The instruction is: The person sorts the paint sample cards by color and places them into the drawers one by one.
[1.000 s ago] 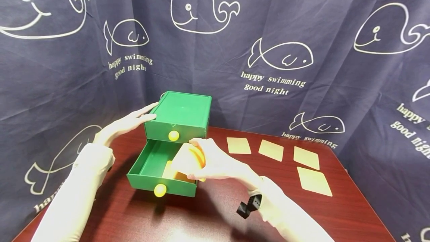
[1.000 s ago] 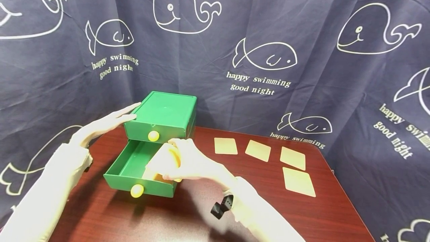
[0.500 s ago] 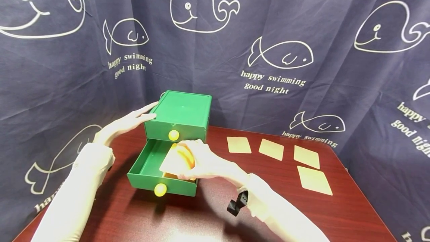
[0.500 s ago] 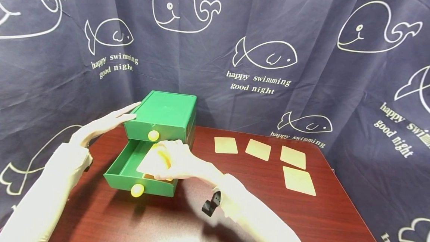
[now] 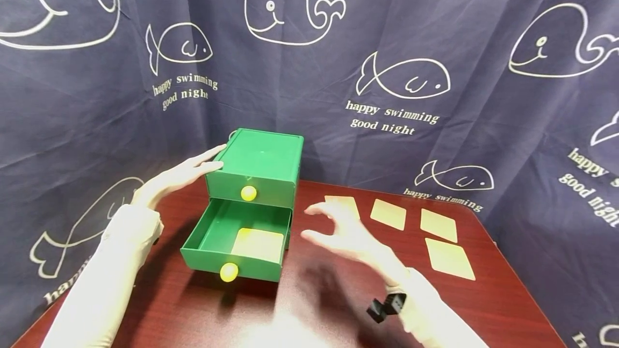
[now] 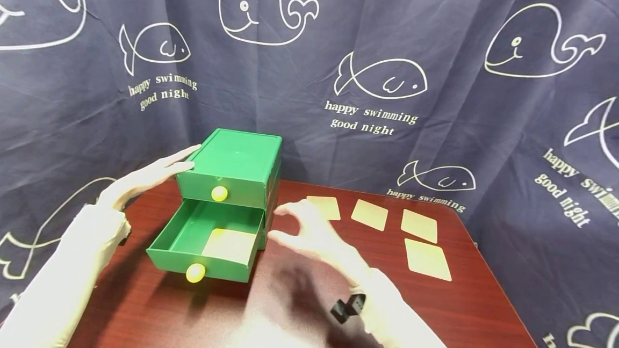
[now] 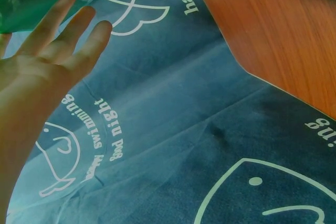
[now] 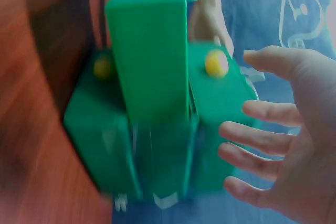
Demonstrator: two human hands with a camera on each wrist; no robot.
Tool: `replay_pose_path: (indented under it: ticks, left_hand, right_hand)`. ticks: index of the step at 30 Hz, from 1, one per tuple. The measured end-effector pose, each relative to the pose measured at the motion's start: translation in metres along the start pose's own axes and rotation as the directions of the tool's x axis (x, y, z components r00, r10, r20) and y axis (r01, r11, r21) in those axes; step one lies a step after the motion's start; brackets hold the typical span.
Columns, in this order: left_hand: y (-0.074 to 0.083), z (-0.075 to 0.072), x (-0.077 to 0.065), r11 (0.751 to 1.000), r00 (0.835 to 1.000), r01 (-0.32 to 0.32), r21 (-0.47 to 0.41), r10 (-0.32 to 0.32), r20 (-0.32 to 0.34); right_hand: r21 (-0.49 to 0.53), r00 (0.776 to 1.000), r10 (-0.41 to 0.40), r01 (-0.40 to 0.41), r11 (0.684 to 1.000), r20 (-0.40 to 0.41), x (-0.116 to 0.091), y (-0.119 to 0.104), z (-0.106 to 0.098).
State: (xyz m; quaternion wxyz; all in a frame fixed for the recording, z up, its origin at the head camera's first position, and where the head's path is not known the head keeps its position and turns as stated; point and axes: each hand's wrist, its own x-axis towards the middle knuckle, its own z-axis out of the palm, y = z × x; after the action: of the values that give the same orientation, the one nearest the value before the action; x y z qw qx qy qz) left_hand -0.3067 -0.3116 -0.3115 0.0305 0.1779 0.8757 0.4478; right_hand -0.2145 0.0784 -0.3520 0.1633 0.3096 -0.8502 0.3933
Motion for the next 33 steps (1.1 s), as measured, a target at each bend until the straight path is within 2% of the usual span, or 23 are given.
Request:
replay_pose_path:
  ticks: [2,3,7,11,12,14,17,18,20,22,24,26,27,28,30,31,33]
  left_hand:
    - [-0.001,0.001,0.001,1.0,1.0,-0.01,-0.012,0.01,0.001]
    - [-0.001,0.002,0.001,1.0,1.0,-0.013,-0.006,0.013,-0.002]
    - [0.0,0.0,-0.002,1.0,1.0,-0.023,-0.016,0.022,-0.011]
    - [0.0,0.0,-0.003,1.0,1.0,-0.026,-0.009,0.026,0.003]
    - [0.0,-0.001,-0.003,1.0,1.0,-0.025,-0.003,0.025,0.004]
    - [0.0,-0.001,-0.003,1.0,1.0,-0.024,0.007,0.024,0.007]
    - [0.0,-0.001,-0.003,1.0,1.0,-0.025,0.012,0.025,0.004]
    - [-0.001,-0.001,-0.003,1.0,1.0,-0.023,0.01,0.023,0.0]
    - [-0.001,0.0,-0.002,1.0,1.0,-0.02,-0.002,0.02,-0.002]
    - [-0.002,0.001,-0.002,1.0,1.0,-0.019,-0.005,0.019,0.0]
    - [-0.002,0.001,-0.002,1.0,1.0,-0.02,-0.012,0.02,0.004]
    - [-0.001,0.001,-0.001,1.0,1.0,-0.025,-0.017,0.025,0.008]
    - [-0.001,0.001,-0.001,0.999,1.0,-0.027,-0.019,0.027,0.007]
    - [-0.001,0.001,-0.002,1.0,1.0,-0.026,-0.015,0.026,0.002]
    - [0.001,0.002,-0.002,1.0,1.0,-0.025,-0.014,0.025,-0.008]
    - [0.001,0.002,-0.002,1.0,1.0,-0.018,-0.012,0.018,-0.014]
    - [0.001,0.002,-0.002,1.0,1.0,-0.01,-0.003,0.01,-0.02]
  right_hand:
    - [-0.051,0.998,0.022,-0.025,0.998,-0.066,-0.007,0.015,-0.017]
    - [-0.177,0.999,-0.052,0.051,0.983,0.0,-0.002,0.027,-0.041]
    - [-0.313,0.992,-0.044,0.004,0.95,-0.121,-0.014,0.067,-0.068]
    - [-0.44,0.965,-0.072,-0.048,0.897,-0.251,-0.028,0.114,-0.091]
    - [-0.478,0.96,-0.064,-0.077,0.875,-0.273,-0.032,0.125,-0.097]
    - [-0.534,0.951,-0.004,-0.17,0.828,-0.309,-0.043,0.146,-0.109]
    - [-0.586,0.927,0.163,-0.343,0.734,-0.339,-0.061,0.175,-0.127]
    - [-0.599,0.909,0.236,-0.405,0.691,-0.343,-0.068,0.184,-0.132]
    - [-0.594,0.853,0.397,-0.521,0.613,-0.338,-0.083,0.201,-0.139]
    - [-0.584,0.772,0.556,-0.615,0.53,-0.309,-0.094,0.215,-0.144]
    - [-0.579,0.677,0.685,-0.682,0.447,-0.269,-0.104,0.225,-0.148]
    - [-0.553,0.594,0.771,-0.732,0.398,-0.232,-0.109,0.23,-0.15]
    - [-0.54,0.56,0.801,-0.751,0.38,-0.214,-0.11,0.231,-0.15]
    - [-0.535,0.536,0.82,-0.761,0.366,-0.202,-0.11,0.232,-0.15]
    - [-0.534,0.509,0.841,-0.77,0.348,-0.185,-0.11,0.232,-0.149]
    - [-0.535,0.5,0.848,-0.772,0.344,-0.177,-0.11,0.232,-0.149]
    - [-0.553,0.498,0.851,-0.762,0.338,-0.166,-0.109,0.231,-0.147]
